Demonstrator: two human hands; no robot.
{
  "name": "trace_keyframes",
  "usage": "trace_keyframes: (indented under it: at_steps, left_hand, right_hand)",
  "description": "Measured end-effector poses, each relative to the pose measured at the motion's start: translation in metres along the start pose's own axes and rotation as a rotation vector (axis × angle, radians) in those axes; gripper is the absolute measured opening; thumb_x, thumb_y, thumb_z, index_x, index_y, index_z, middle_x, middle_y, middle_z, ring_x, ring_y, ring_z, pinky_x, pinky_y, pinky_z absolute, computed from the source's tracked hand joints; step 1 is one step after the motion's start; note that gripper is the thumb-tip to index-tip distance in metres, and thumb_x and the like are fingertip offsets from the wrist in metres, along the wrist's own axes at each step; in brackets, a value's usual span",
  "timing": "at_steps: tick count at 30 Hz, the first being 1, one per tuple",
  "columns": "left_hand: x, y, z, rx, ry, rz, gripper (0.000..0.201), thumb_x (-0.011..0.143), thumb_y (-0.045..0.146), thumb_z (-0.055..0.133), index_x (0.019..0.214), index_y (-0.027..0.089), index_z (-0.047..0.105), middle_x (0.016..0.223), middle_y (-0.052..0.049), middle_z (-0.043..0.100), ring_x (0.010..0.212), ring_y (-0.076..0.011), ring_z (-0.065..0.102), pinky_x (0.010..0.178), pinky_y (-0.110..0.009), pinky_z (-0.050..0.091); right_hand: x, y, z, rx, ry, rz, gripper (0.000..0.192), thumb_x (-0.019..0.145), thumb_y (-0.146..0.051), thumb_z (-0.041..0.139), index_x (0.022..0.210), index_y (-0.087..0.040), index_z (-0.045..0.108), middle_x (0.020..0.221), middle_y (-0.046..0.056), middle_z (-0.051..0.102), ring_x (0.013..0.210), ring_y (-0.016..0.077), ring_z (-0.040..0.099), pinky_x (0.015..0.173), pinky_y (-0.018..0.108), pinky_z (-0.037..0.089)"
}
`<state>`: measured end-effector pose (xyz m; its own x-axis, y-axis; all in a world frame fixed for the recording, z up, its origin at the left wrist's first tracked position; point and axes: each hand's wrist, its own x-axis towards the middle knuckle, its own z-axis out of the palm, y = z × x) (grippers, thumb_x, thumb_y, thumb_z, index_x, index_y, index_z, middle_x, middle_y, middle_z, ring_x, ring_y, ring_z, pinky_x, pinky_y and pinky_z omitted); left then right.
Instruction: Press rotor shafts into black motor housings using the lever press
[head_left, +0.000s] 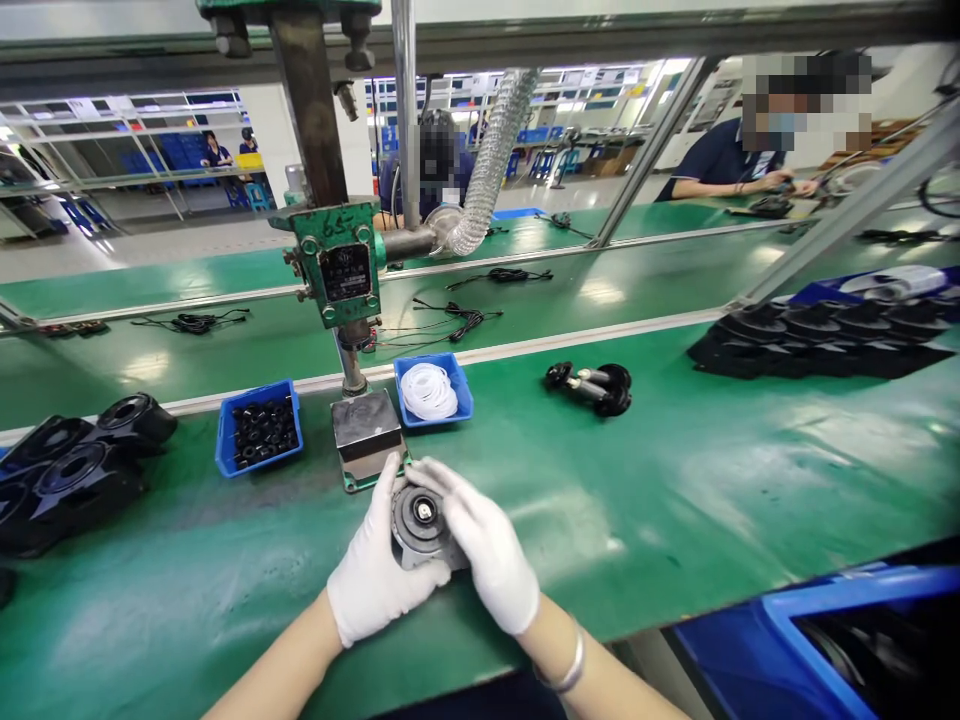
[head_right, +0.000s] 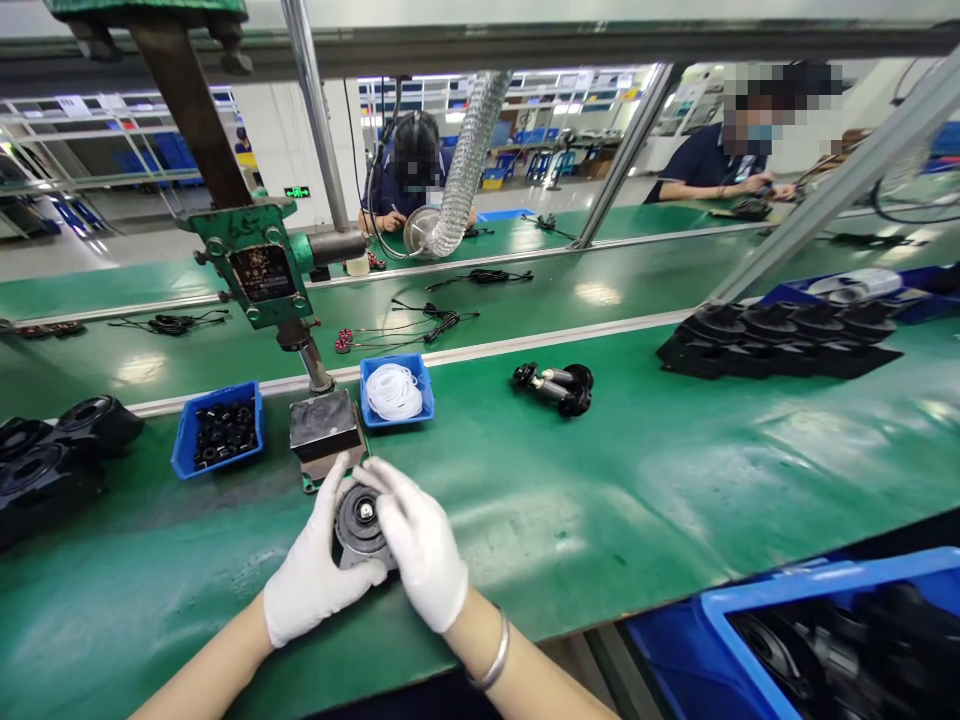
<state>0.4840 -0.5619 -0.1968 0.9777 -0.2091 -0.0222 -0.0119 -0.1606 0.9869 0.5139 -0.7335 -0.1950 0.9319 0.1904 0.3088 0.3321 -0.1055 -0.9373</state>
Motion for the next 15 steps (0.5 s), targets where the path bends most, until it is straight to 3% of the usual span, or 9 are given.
trace_keyframes:
  at_steps: [1,2,4,6,8,9,11,13,15]
  left_hand:
    - [0.000,0.000,0.000,0.005,0.004,0.000,0.115,0.066,0.009,0.070,0.152,0.022,-0.005,0.147,-0.014,0.040,0.138,-0.0287,0.039,0.119,-0.048,0.025]
    - [0.000,-0.002,-0.001,0.026,0.012,-0.004,0.114,0.066,0.010,0.070,0.152,0.022,-0.003,0.147,-0.014,0.040,0.138,-0.0290,0.040,0.119,-0.049,0.025]
    - [0.000,-0.008,-0.001,0.087,0.034,-0.008,0.111,0.067,0.013,0.071,0.153,0.022,0.001,0.146,-0.014,0.041,0.137,-0.0302,0.039,0.119,-0.051,0.022]
    - [0.001,-0.017,0.002,0.129,0.078,0.019,0.110,0.069,0.020,0.073,0.153,0.021,0.003,0.147,-0.015,0.039,0.138,-0.0317,0.038,0.119,-0.052,0.021]
    - [0.002,-0.023,0.010,0.129,0.147,0.065,0.110,0.072,0.030,0.075,0.154,0.021,0.001,0.148,-0.016,0.039,0.137,-0.0325,0.040,0.118,-0.053,0.024]
    - [0.002,-0.024,0.016,0.123,0.169,0.089,0.108,0.074,0.034,0.075,0.154,0.021,0.004,0.149,-0.015,0.040,0.137,-0.0328,0.041,0.117,-0.053,0.026]
    - [0.002,-0.022,0.024,0.119,0.191,0.116,0.083,0.080,0.041,0.070,0.150,0.022,0.028,0.143,-0.013,0.050,0.132,-0.0332,0.047,0.113,-0.054,0.034]
    - [0.001,-0.016,0.024,0.155,0.132,0.130,0.054,0.088,0.044,0.059,0.133,0.016,0.054,0.129,-0.010,0.063,0.125,-0.0316,0.055,0.105,-0.049,0.045]
    - [-0.001,-0.014,0.010,0.216,0.067,0.135,0.055,0.085,0.048,0.058,0.124,0.009,0.062,0.119,-0.010,0.068,0.115,-0.0276,0.063,0.098,-0.038,0.051]
  right_hand:
    - [-0.003,0.000,0.000,-0.044,0.004,-0.018,0.035,0.097,-0.041,0.047,0.119,-0.021,0.066,0.114,0.010,0.070,0.116,0.0249,0.061,0.100,0.041,0.049]
    - [-0.007,0.000,-0.002,-0.077,0.072,-0.024,0.032,0.098,-0.040,0.045,0.106,-0.021,0.070,0.103,0.009,0.073,0.106,0.0248,0.065,0.095,0.040,0.052]
    - [-0.016,0.000,-0.009,-0.124,0.236,0.011,0.037,0.100,-0.036,0.039,0.083,-0.022,0.068,0.066,0.004,0.067,0.069,0.0205,0.066,0.074,0.036,0.057]
    - [-0.023,-0.002,-0.015,-0.227,0.261,0.003,0.033,0.100,-0.030,0.036,0.088,-0.022,0.066,0.057,0.001,0.059,0.053,0.0171,0.058,0.062,0.033,0.055]
    - [-0.027,-0.008,-0.013,-0.456,0.111,-0.140,0.027,0.094,-0.027,0.045,0.112,-0.023,0.064,0.088,0.008,0.068,0.080,0.0224,0.066,0.075,0.040,0.056]
    - [-0.027,-0.011,-0.009,-0.584,0.007,-0.240,0.034,0.090,-0.028,0.052,0.123,-0.026,0.061,0.112,0.012,0.065,0.102,0.0285,0.063,0.085,0.047,0.053]
    - [-0.027,-0.015,0.000,-0.800,-0.151,-0.404,0.049,0.081,-0.035,0.063,0.129,-0.032,0.058,0.143,0.014,0.046,0.128,0.0402,0.045,0.092,0.060,0.046]
    - [-0.029,-0.011,0.005,-0.948,-0.218,-0.467,0.055,0.074,-0.042,0.070,0.128,-0.037,0.059,0.149,0.014,0.038,0.129,0.0461,0.041,0.084,0.061,0.048]
    - [-0.029,0.004,0.007,-1.003,-0.219,-0.482,0.056,0.072,-0.044,0.072,0.127,-0.039,0.060,0.146,0.015,0.043,0.122,0.0467,0.048,0.071,0.054,0.052]
